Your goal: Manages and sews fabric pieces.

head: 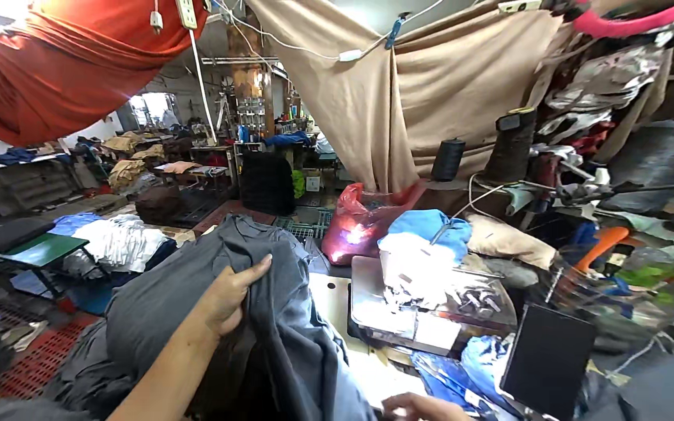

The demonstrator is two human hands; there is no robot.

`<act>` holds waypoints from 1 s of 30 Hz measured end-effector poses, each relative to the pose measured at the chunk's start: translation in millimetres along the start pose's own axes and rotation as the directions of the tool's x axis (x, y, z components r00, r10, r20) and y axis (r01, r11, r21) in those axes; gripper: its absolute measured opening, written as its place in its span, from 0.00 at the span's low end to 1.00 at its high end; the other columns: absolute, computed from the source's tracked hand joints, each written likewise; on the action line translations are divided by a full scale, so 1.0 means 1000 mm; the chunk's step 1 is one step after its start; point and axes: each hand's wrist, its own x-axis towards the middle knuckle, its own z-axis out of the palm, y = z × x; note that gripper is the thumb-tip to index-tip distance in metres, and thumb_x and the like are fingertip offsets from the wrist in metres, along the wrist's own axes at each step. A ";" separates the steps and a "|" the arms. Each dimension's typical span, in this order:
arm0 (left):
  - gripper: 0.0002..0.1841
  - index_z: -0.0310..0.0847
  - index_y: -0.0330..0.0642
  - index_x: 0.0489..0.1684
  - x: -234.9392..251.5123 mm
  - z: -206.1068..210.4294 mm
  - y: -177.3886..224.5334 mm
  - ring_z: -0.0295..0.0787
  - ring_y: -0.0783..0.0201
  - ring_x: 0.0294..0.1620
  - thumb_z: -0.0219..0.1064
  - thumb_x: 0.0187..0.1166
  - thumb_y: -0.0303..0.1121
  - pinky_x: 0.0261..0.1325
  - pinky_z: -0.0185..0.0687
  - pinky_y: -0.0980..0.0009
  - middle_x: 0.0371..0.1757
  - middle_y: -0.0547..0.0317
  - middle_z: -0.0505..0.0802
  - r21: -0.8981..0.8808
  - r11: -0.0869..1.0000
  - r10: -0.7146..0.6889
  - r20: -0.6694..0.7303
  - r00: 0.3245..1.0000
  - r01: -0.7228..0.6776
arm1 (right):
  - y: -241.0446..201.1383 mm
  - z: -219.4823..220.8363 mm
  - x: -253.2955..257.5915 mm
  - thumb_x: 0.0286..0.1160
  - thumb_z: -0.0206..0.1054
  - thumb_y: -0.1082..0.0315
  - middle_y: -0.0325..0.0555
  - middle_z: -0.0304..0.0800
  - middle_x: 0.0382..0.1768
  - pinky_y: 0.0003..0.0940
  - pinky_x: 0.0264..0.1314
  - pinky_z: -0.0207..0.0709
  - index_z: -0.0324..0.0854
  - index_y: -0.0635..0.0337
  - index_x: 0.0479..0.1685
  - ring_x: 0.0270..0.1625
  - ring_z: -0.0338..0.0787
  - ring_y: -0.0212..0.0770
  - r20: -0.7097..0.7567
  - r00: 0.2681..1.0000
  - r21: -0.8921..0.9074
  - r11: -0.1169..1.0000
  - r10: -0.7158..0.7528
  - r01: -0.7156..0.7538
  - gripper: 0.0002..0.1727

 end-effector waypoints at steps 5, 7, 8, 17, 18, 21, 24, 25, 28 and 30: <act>0.09 0.89 0.50 0.52 -0.035 -0.001 0.050 0.96 0.71 0.39 0.62 0.86 0.34 0.44 0.94 0.73 0.42 0.59 0.98 0.005 0.984 0.166 0.290 0.942 -0.175 | -0.028 0.015 0.097 0.65 0.79 0.51 0.54 0.69 0.85 0.43 0.80 0.76 0.61 0.61 0.89 0.84 0.74 0.43 -0.509 0.834 -0.003 0.970 -0.212 0.244 0.50; 0.08 0.92 0.55 0.49 -0.046 -0.007 0.074 0.94 0.77 0.38 0.66 0.84 0.37 0.43 0.92 0.78 0.41 0.65 0.98 0.022 0.949 0.283 0.380 0.881 -0.315 | -0.043 0.017 0.129 0.60 0.81 0.52 0.48 0.72 0.83 0.43 0.81 0.73 0.62 0.55 0.89 0.82 0.74 0.38 -0.428 0.882 0.041 0.970 -0.200 0.240 0.51; 0.08 0.92 0.57 0.49 -0.049 -0.013 0.087 0.94 0.79 0.38 0.67 0.83 0.39 0.43 0.92 0.80 0.41 0.68 0.98 0.050 0.917 0.345 0.406 0.847 -0.397 | -0.052 0.019 0.138 0.61 0.80 0.59 0.44 0.85 0.69 0.36 0.70 0.82 0.74 0.57 0.78 0.69 0.85 0.32 -0.352 0.913 0.093 0.963 -0.207 0.255 0.39; 0.07 0.84 0.46 0.51 0.055 -0.128 0.169 0.90 0.77 0.31 0.63 0.86 0.35 0.37 0.89 0.75 0.34 0.68 0.93 0.611 0.751 0.380 -0.089 0.921 -0.251 | -0.100 -0.011 0.183 0.74 0.69 0.74 0.45 0.88 0.27 0.31 0.25 0.83 0.84 0.62 0.47 0.21 0.85 0.35 -0.335 0.942 0.372 0.914 -0.032 0.163 0.07; 0.12 0.82 0.44 0.60 0.079 -0.137 0.155 0.90 0.73 0.38 0.65 0.85 0.36 0.44 0.89 0.69 0.42 0.63 0.92 0.523 0.829 0.372 -0.253 0.893 -0.197 | -0.094 -0.006 0.197 0.77 0.69 0.74 0.48 0.90 0.39 0.36 0.34 0.89 0.81 0.64 0.56 0.31 0.91 0.38 -0.418 0.908 0.365 0.914 -0.011 0.179 0.12; 0.28 0.66 0.39 0.80 0.130 -0.157 0.094 0.84 0.61 0.64 0.68 0.83 0.38 0.67 0.83 0.57 0.68 0.50 0.85 0.286 0.932 0.337 -0.458 0.822 -0.223 | -0.061 0.011 0.220 0.82 0.64 0.72 0.56 0.82 0.71 0.43 0.69 0.80 0.71 0.66 0.76 0.67 0.86 0.44 -0.514 0.855 0.291 0.923 -0.073 0.254 0.24; 0.53 0.33 0.37 0.96 0.127 -0.171 0.027 0.50 0.38 0.93 0.73 0.79 0.44 0.89 0.51 0.36 0.94 0.34 0.54 0.529 0.845 0.317 -0.375 0.871 -0.080 | -0.021 0.035 0.208 0.81 0.64 0.72 0.53 0.90 0.58 0.41 0.65 0.83 0.80 0.69 0.64 0.59 0.90 0.41 -0.527 0.846 0.185 0.960 -0.085 0.212 0.16; 0.53 0.36 0.35 0.96 0.119 -0.175 0.005 0.48 0.32 0.93 0.74 0.79 0.44 0.88 0.48 0.32 0.93 0.29 0.52 0.616 0.787 0.308 -0.352 0.884 -0.030 | -0.005 0.044 0.200 0.80 0.65 0.72 0.51 0.92 0.51 0.38 0.59 0.84 0.84 0.69 0.56 0.52 0.91 0.39 -0.495 0.866 0.155 0.974 -0.068 0.165 0.12; 0.30 0.69 0.33 0.83 0.075 -0.182 -0.054 0.77 0.38 0.78 0.68 0.84 0.39 0.79 0.71 0.39 0.79 0.34 0.79 0.721 0.692 0.235 -0.260 0.937 0.026 | 0.040 0.073 0.178 0.78 0.64 0.70 0.48 0.94 0.42 0.36 0.52 0.87 0.88 0.67 0.49 0.43 0.93 0.37 -0.308 0.948 0.029 0.997 0.077 -0.071 0.11; 0.16 0.85 0.33 0.63 0.031 -0.175 -0.092 0.91 0.54 0.57 0.63 0.87 0.34 0.64 0.84 0.55 0.59 0.45 0.93 0.638 0.762 0.050 -0.223 0.974 0.107 | 0.052 0.091 0.171 0.81 0.64 0.66 0.50 0.94 0.46 0.43 0.55 0.87 0.89 0.64 0.53 0.45 0.94 0.42 -0.167 0.949 -0.070 0.957 0.266 -0.281 0.13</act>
